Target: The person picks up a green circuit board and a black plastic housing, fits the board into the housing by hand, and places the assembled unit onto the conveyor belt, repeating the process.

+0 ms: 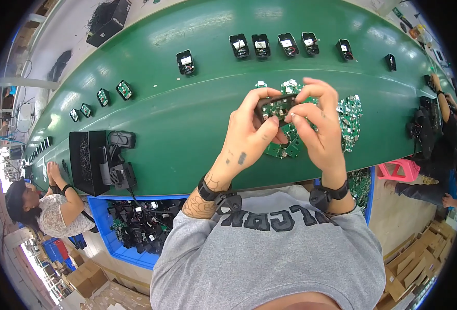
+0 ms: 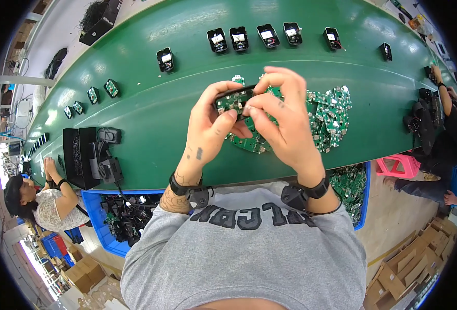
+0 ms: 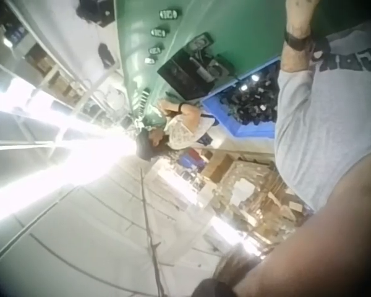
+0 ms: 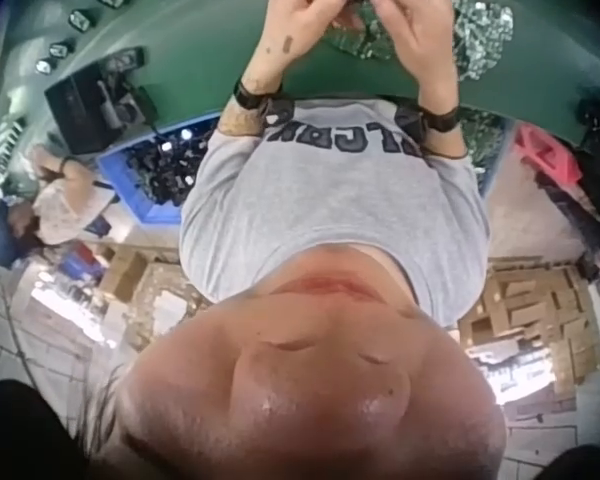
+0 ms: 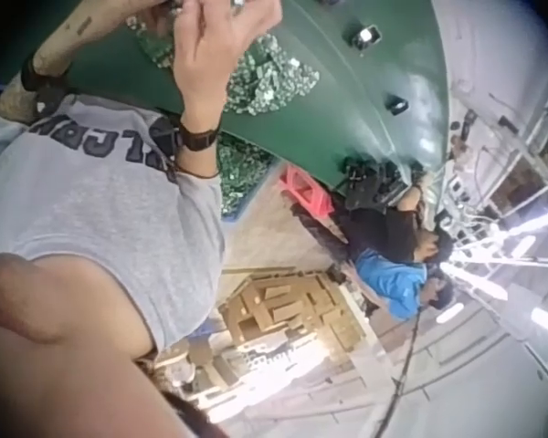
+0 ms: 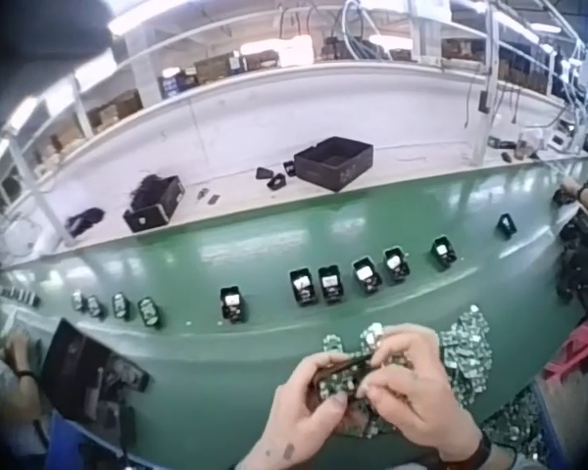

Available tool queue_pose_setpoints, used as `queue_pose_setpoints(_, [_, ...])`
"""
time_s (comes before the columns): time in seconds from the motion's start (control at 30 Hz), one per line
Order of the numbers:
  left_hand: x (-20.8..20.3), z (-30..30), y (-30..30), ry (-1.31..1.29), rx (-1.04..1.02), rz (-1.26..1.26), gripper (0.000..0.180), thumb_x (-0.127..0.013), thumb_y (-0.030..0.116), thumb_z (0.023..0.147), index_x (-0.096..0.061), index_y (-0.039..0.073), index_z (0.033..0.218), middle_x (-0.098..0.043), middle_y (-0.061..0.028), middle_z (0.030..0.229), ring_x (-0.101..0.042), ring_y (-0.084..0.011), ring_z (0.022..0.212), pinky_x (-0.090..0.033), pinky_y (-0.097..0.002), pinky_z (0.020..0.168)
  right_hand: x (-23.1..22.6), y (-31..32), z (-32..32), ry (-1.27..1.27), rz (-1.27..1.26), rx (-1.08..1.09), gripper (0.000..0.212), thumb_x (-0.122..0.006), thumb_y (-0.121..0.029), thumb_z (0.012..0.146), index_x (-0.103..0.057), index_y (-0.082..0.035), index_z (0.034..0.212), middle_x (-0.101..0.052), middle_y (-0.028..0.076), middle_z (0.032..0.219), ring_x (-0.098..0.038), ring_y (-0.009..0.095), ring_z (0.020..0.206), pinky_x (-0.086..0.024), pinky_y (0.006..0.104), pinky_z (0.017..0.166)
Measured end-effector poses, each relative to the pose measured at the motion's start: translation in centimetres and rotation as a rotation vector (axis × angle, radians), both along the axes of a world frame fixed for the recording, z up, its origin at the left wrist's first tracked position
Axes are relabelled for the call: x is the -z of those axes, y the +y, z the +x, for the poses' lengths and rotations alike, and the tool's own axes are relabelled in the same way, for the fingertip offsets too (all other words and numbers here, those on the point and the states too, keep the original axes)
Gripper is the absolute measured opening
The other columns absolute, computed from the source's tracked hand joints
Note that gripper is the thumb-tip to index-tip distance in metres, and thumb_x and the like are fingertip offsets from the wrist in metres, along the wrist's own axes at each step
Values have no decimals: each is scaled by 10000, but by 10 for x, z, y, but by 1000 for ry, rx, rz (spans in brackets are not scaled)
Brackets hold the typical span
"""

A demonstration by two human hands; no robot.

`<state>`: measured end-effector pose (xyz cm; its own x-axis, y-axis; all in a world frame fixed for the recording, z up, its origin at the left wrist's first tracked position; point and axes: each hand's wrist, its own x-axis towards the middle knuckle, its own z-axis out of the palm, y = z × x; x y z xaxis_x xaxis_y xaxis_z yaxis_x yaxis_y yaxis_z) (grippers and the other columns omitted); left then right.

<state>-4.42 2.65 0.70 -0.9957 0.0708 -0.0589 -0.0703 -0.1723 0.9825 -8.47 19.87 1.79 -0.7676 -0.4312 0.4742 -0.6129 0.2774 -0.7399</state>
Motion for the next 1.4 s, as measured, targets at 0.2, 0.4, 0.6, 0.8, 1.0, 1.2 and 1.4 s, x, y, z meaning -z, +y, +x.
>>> queue_pose_setpoints(0.2, [-11, -1, 1, -13, -37, -66, 393, -545, 5, 811, -485, -23, 1199, -680, -114, 895, -702, -160, 677, -562, -258, 596, -11, -5, -4, 135, 195, 32, 23, -620, -50, 729, -603, -51, 745, -530, 99, 1211, -356, 390, 1318, -311, 499, 1043])
queue_pose_setpoints(0.4, [-5, 1, 1, 106, -94, -237, 402, -589, 19, 789, -504, -9, 1181, -670, -107, 837, -673, -129, 655, -535, -254, 578, -16, -8, -9, 172, 216, -9, 27, -608, -27, 686, -595, -33, 708, -546, 93, 1202, -350, 390, 1322, -334, 501, 1032])
queue_pose_setpoints(0.6, [-9, 3, -1, 125, -128, -305, 415, -617, 31, 769, -508, -14, 1168, -667, -111, 817, -668, -142, 647, -536, -270, 582, -16, -9, -11, 173, 225, -86, 56, -608, -9, 654, -598, -33, 703, -549, 95, 1180, -361, 391, 1308, -342, 502, 1029])
queue_pose_setpoints(0.8, [-15, 3, -2, 89, -88, -319, 409, -618, 32, 767, -512, -7, 1160, -663, -112, 791, -664, -145, 634, -535, -279, 580, -14, -7, -10, 179, 179, -76, 100, -616, 0, 648, -621, -38, 741, -550, 87, 1151, -391, 384, 1284, -350, 501, 1016])
queue_pose_setpoints(1.0, [-17, 4, 0, 65, -85, -321, 395, -618, 31, 767, -517, -1, 1148, -662, -107, 766, -671, -154, 628, -538, -287, 580, -15, -5, -11, 200, 231, -76, 107, -628, 1, 666, -623, -38, 765, -550, 85, 1144, -396, 383, 1279, -353, 500, 1008])
queue_pose_setpoints(1.2, [-8, 3, 0, 125, -70, -453, 410, -640, 57, 757, -514, 3, 1144, -656, -166, 775, -690, -255, 651, -548, -337, 589, -22, -4, -9, 146, 346, -114, 79, -634, 21, 702, -615, -10, 771, -543, 92, 1137, -411, 372, 1265, -370, 482, 998])
queue_pose_setpoints(1.4, [-2, 4, 10, 347, -231, -757, 397, -649, 97, 755, -518, 8, 1119, -652, -195, 808, -682, -339, 694, -545, -393, 601, -20, -10, -8, 171, 339, -58, 75, -656, 27, 725, -629, 7, 792, -556, 102, 1120, -444, 356, 1245, -412, 431, 972])
